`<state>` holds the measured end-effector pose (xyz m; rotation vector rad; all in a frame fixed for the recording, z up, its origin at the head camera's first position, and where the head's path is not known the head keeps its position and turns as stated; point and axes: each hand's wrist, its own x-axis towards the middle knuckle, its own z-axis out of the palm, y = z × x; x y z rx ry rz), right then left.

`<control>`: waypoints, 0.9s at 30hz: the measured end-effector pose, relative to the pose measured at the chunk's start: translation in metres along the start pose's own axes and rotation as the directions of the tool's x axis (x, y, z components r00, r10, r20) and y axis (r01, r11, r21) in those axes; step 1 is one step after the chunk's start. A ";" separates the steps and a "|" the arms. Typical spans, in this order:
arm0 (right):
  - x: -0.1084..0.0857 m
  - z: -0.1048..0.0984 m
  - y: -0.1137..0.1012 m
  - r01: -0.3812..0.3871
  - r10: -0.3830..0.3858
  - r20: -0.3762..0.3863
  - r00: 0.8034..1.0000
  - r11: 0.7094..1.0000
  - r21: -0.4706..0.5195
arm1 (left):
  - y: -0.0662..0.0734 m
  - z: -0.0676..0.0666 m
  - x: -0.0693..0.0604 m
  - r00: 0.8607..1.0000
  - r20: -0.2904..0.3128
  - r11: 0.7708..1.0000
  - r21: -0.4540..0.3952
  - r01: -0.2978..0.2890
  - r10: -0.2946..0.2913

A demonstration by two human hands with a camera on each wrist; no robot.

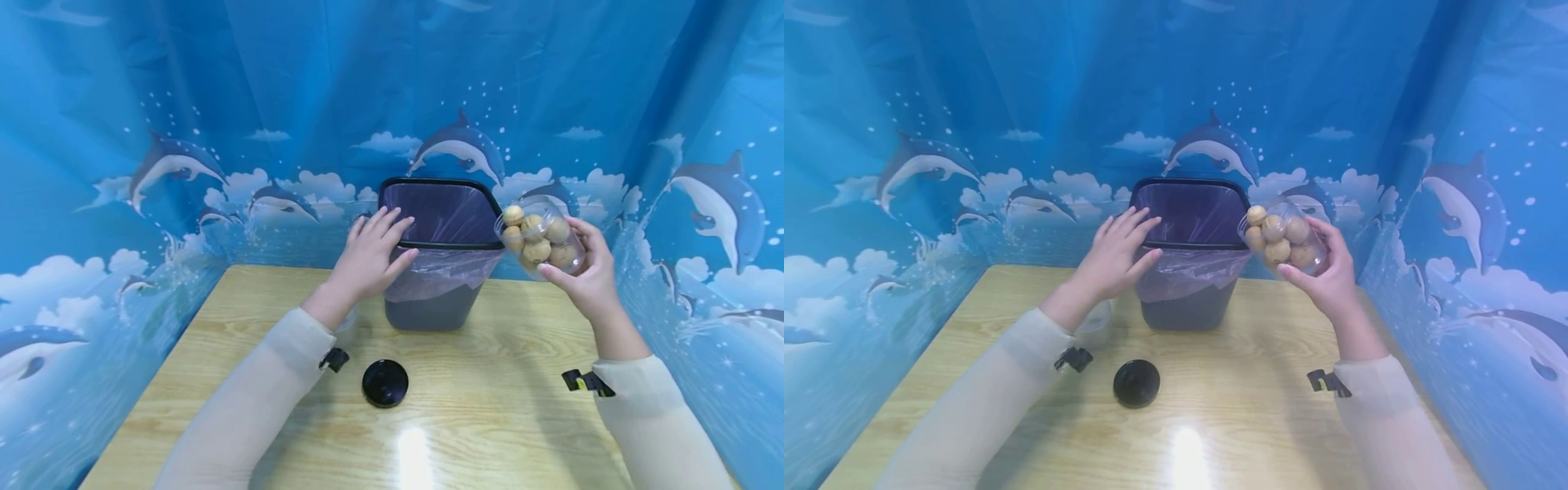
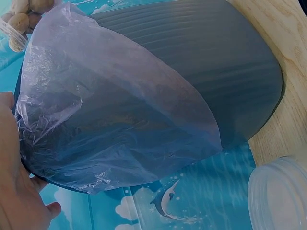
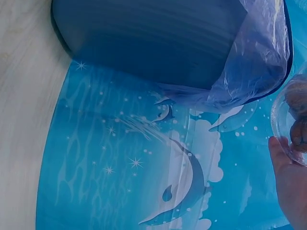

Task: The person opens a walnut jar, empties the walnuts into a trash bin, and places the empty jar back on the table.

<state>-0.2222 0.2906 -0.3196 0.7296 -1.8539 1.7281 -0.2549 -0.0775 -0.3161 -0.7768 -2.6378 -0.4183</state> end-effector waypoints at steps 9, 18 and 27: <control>0.015 -0.004 -0.003 -0.036 0.036 -0.004 0.999 0.998 -0.052 | 0.000 0.001 0.000 1.000 0.002 1.000 -0.001 0.002 -0.002; 0.033 -0.007 -0.001 -0.032 0.038 0.040 0.999 0.991 -0.130 | 0.001 -0.001 0.000 1.000 0.020 1.000 -0.003 0.010 -0.010; 0.047 -0.008 -0.003 -0.024 0.055 0.089 0.994 0.947 -0.320 | 0.001 -0.001 0.000 1.000 0.024 1.000 -0.001 0.015 -0.015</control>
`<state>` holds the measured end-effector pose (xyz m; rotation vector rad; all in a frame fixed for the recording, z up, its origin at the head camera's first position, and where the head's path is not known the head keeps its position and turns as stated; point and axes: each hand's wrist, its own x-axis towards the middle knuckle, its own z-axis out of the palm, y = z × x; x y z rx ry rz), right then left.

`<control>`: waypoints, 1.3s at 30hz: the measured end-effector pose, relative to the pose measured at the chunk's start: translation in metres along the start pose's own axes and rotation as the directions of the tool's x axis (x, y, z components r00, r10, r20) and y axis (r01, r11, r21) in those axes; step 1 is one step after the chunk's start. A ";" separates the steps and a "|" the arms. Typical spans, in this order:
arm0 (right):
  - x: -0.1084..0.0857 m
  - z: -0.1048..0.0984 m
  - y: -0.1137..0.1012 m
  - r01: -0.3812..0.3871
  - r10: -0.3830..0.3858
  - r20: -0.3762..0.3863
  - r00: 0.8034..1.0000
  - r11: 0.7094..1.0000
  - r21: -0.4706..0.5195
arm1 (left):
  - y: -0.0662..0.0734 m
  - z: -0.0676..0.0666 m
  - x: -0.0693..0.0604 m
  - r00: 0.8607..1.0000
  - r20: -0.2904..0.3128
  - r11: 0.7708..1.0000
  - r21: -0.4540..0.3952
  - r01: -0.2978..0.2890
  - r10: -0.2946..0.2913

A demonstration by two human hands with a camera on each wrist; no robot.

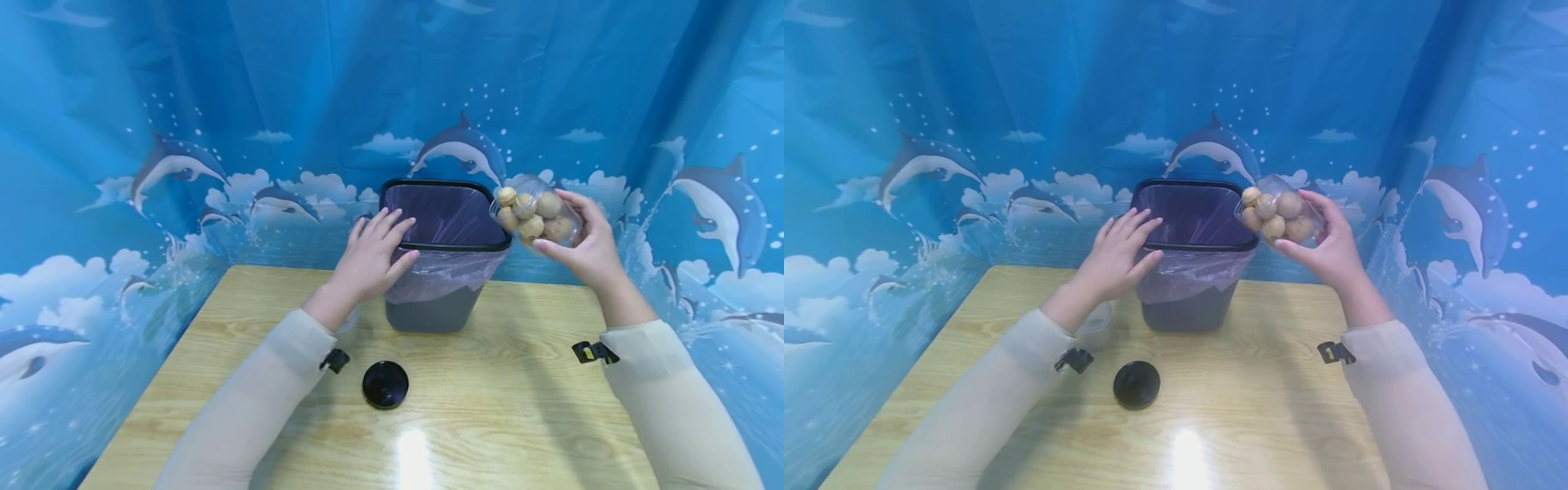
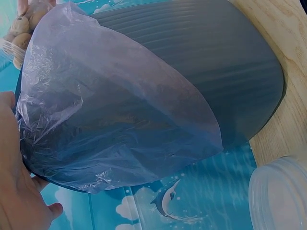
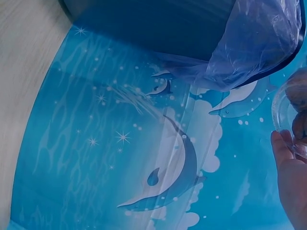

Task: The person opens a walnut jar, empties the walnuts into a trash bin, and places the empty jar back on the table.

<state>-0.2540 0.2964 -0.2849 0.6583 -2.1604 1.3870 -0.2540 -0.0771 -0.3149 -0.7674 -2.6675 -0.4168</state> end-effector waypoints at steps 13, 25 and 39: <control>0.013 -0.003 -0.003 -0.032 0.040 0.062 0.997 0.991 -0.134 | 0.001 0.000 0.001 1.000 -0.003 1.000 0.003 -0.004 0.004; 0.021 -0.003 -0.005 -0.079 0.115 0.114 0.987 0.955 -0.286 | 0.001 0.000 -0.001 1.000 -0.005 1.000 -0.010 -0.001 0.001; 0.026 -0.007 -0.014 -0.017 0.079 0.174 0.982 0.943 -0.332 | 0.000 0.000 0.000 1.000 -0.001 1.000 0.010 0.003 -0.003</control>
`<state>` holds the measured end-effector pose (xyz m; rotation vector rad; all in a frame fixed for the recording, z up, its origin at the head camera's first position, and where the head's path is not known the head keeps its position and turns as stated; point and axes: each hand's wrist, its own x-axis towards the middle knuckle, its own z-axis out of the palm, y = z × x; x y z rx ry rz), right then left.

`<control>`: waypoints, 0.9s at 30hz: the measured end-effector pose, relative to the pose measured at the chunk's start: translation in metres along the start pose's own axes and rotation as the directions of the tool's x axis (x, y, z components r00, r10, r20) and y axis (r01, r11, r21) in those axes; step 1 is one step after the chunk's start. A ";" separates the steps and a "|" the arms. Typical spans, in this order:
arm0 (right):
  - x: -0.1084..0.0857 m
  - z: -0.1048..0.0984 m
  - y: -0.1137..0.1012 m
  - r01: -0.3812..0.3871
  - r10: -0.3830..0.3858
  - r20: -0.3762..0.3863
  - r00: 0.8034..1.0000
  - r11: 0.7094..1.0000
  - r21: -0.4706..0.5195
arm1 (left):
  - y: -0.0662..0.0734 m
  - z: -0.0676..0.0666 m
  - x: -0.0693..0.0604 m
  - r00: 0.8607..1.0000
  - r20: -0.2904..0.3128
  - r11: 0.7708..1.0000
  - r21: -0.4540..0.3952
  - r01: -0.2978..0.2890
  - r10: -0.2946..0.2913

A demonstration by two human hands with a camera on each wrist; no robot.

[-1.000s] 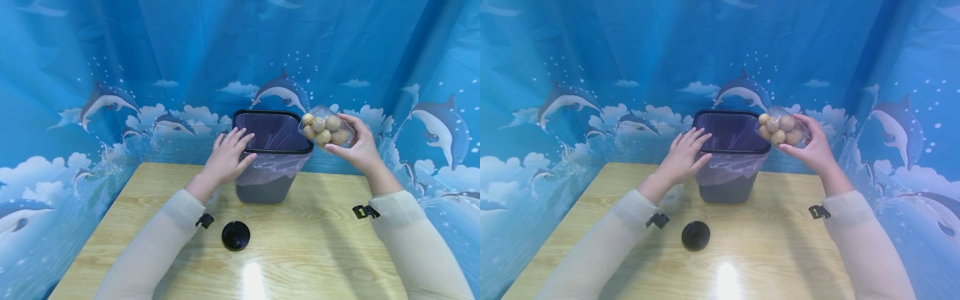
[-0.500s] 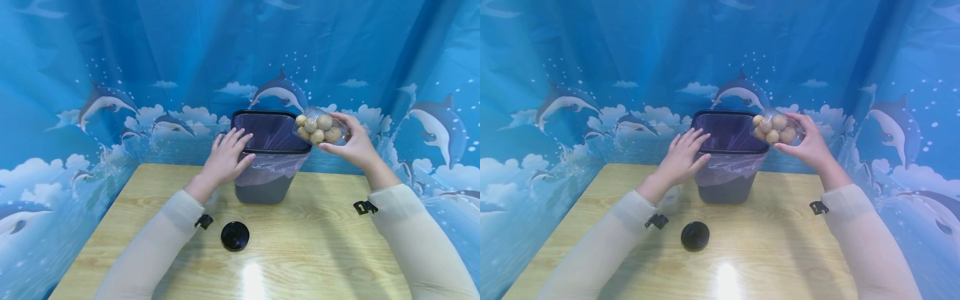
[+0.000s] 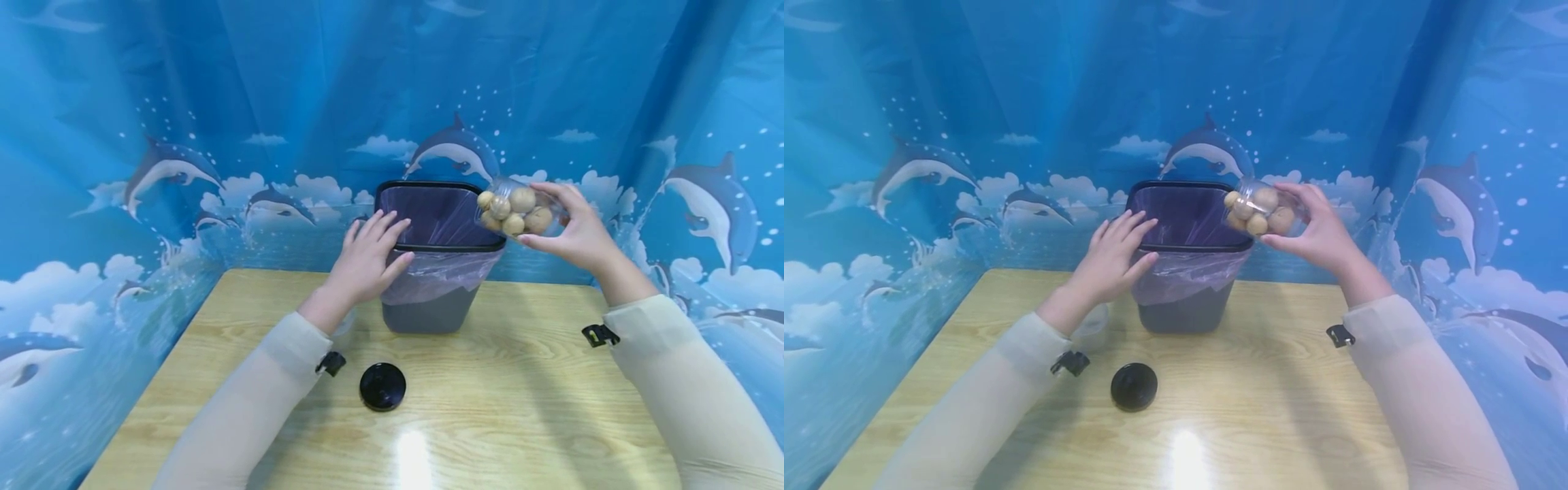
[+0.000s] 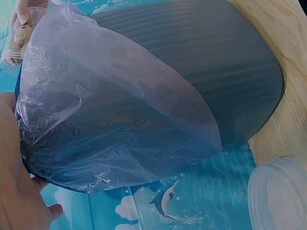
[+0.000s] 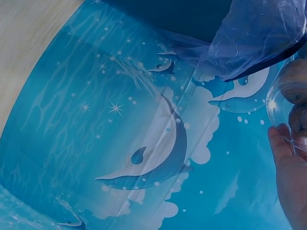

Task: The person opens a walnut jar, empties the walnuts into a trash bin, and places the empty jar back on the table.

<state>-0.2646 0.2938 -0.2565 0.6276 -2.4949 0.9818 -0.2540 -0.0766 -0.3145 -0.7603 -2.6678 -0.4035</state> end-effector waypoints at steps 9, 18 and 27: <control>0.000 -0.005 -0.004 -0.002 0.003 0.036 0.999 1.000 -0.020 | 0.001 0.002 0.000 1.000 -0.008 1.000 -0.024 -0.005 0.005; 0.004 -0.009 -0.011 -0.034 0.035 0.094 0.995 0.999 -0.015 | 0.000 0.001 -0.001 1.000 -0.006 1.000 -0.010 0.000 0.000; 0.007 -0.010 -0.015 -0.042 0.043 0.130 0.991 0.999 -0.006 | 0.000 0.002 -0.001 1.000 -0.012 1.000 -0.013 -0.002 0.002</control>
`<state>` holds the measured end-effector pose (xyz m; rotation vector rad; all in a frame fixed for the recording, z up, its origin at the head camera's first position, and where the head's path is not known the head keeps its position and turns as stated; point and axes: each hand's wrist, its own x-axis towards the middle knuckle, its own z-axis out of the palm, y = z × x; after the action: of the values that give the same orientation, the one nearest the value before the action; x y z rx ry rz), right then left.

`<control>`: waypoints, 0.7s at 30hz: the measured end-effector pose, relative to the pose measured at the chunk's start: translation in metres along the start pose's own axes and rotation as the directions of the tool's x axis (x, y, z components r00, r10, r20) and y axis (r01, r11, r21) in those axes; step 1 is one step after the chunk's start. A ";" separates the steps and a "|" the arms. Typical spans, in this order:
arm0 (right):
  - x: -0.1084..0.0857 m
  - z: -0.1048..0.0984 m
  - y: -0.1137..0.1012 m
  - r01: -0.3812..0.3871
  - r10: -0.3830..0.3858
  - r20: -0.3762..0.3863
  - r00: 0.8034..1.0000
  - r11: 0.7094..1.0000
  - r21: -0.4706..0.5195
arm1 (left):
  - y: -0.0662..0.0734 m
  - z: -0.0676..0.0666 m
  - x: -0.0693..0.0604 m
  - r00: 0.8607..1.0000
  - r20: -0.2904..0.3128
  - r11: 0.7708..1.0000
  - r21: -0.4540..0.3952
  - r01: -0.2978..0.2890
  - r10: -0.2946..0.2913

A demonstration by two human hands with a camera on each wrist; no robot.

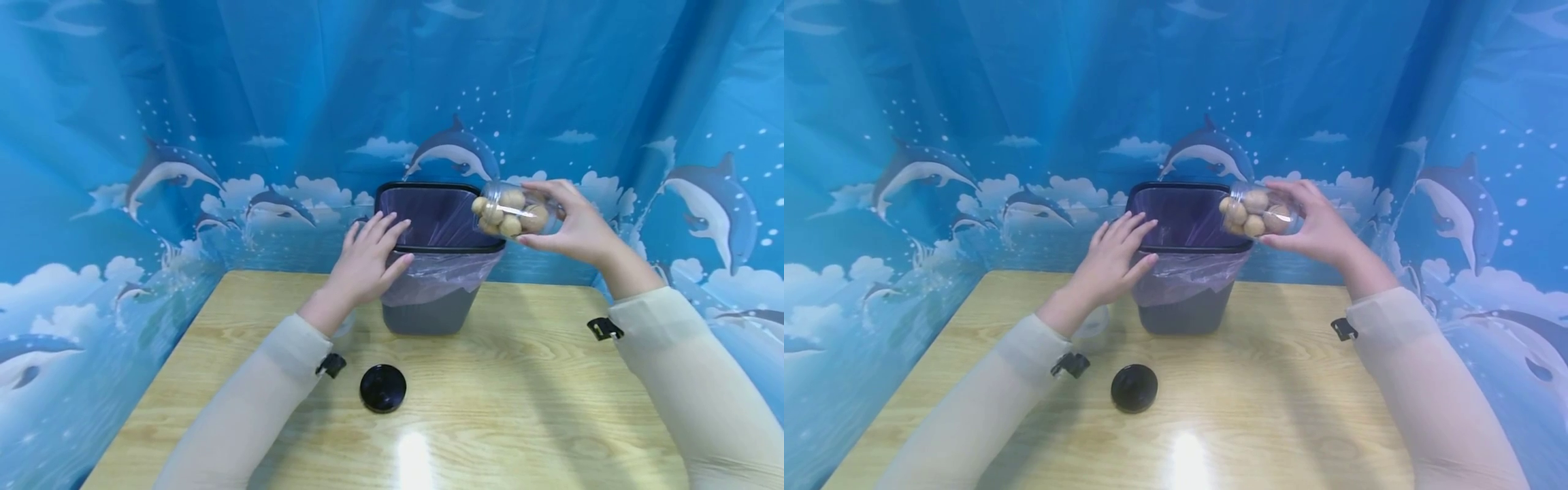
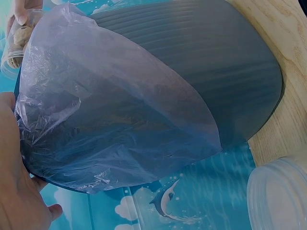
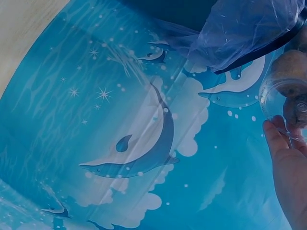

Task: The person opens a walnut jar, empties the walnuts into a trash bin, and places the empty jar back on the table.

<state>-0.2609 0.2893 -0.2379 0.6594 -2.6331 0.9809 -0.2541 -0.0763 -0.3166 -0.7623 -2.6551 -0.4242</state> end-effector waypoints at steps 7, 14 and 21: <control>0.002 -0.002 -0.001 -0.004 0.004 0.029 1.000 1.000 -0.004 | 0.001 0.000 0.000 1.000 0.006 1.000 0.003 0.006 -0.006; 0.002 -0.003 -0.003 -0.004 0.004 0.038 0.999 1.000 -0.021 | 0.001 0.000 0.000 1.000 0.004 1.000 0.005 0.002 -0.002; 0.003 -0.003 -0.005 0.007 -0.006 0.050 0.999 0.999 -0.037 | 0.001 -0.001 0.000 1.000 0.002 1.000 0.004 0.004 -0.004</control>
<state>-0.2606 0.2873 -0.2314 0.6921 -2.6833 0.9236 -0.2536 -0.0761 -0.3161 -0.7561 -2.6591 -0.4197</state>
